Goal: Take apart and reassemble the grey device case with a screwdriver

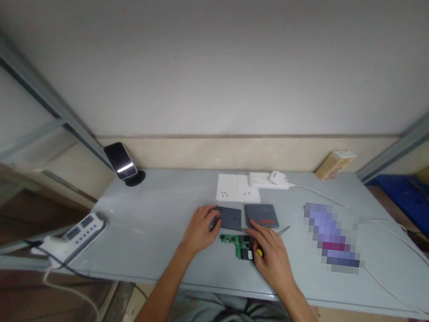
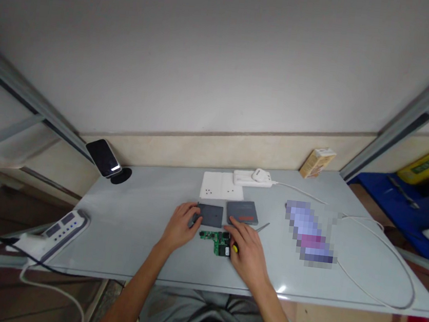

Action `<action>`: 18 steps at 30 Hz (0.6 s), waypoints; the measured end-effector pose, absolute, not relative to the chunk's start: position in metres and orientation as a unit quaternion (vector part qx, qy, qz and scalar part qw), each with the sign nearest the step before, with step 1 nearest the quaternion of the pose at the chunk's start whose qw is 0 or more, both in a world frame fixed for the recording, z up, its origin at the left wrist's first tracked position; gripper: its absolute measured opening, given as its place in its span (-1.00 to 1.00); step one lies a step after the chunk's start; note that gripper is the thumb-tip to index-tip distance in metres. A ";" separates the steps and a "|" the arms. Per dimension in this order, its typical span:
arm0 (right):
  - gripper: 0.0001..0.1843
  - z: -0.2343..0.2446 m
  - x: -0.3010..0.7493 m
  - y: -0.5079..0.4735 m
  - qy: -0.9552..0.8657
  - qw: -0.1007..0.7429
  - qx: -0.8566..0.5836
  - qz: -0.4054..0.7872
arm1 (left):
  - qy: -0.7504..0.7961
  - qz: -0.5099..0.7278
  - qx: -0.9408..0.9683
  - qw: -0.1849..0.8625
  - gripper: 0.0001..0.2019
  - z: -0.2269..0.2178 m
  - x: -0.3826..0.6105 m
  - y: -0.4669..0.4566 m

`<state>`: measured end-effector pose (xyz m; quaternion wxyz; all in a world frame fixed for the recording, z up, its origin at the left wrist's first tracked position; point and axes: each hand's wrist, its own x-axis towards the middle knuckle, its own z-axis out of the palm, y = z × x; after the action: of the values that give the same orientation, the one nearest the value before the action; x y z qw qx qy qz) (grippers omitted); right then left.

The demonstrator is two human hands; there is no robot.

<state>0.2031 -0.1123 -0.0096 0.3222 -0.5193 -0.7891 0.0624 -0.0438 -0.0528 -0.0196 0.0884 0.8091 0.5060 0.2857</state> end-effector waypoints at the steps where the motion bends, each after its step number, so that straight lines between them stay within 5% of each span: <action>1: -0.55 -0.010 0.203 -0.112 -0.788 0.322 -0.522 0.064 | 0.507 0.284 0.810 0.085 -0.92 -0.020 -0.044 -0.053; 7: -0.51 -0.022 0.205 -0.108 -0.792 0.323 -0.515 0.055 | 0.504 0.291 0.811 0.067 -0.96 -0.023 -0.044 -0.051; 18: -0.49 -0.020 0.204 -0.105 -0.786 0.321 -0.523 0.074 | 0.494 0.275 0.820 0.086 -0.72 -0.016 -0.044 -0.052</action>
<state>0.2043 -0.1052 -0.0195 0.3209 -0.5226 -0.7864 0.0740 -0.0442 -0.0524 -0.0157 0.0865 0.8203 0.4941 0.2749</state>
